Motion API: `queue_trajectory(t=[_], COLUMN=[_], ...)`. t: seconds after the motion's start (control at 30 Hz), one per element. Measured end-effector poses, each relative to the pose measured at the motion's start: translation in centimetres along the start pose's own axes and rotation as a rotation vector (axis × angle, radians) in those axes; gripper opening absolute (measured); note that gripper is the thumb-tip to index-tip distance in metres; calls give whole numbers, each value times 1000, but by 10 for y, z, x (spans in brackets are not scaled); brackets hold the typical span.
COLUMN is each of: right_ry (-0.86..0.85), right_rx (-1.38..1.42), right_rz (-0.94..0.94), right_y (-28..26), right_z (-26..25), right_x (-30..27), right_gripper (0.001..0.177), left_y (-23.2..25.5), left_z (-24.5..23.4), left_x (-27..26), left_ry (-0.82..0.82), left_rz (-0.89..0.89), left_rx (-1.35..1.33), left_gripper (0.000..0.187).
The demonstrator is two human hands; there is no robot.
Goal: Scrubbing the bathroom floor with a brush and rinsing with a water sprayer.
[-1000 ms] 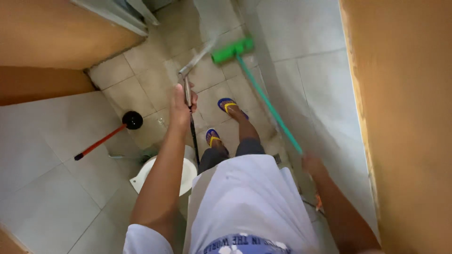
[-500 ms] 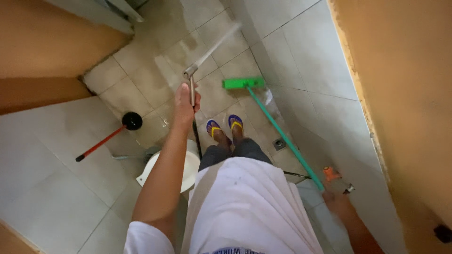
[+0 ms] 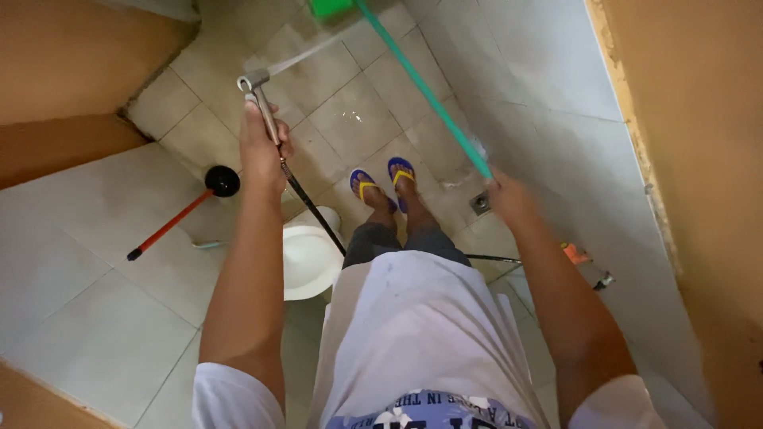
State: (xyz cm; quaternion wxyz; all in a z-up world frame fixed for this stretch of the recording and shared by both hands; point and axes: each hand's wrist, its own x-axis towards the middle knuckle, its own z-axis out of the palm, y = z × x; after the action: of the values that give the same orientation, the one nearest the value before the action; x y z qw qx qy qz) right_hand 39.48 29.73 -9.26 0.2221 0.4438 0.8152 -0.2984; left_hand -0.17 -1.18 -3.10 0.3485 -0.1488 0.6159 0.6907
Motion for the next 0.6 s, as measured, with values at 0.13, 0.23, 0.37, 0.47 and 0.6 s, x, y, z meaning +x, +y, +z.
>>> queue_trajectory(t=[0.13, 0.23, 0.37, 0.47, 0.6], right_ry=[-53, -213, -300, -351, -352], right_rx=[-157, -460, -431, -335, -216], right_rz=[54, 247, 412, 581, 561], right_y=[82, 169, 206, 185, 196], right_z=[-5, 1, -16, -35, -37], right_x=[-79, -167, -270, -301, -323], right_gripper=[44, 41, 56, 56, 55], left_y=[-7, -13, -36, -54, -58], left_z=[7, 17, 27, 30, 32], left_x=[2, -4, -3, 5, 1], left_ry=[-17, -21, -51, -124, -103], left_rz=[-18, -79, -143, -131, -97], left_rx=[30, 52, 168, 122, 156], left_gripper=[50, 53, 50, 48, 50])
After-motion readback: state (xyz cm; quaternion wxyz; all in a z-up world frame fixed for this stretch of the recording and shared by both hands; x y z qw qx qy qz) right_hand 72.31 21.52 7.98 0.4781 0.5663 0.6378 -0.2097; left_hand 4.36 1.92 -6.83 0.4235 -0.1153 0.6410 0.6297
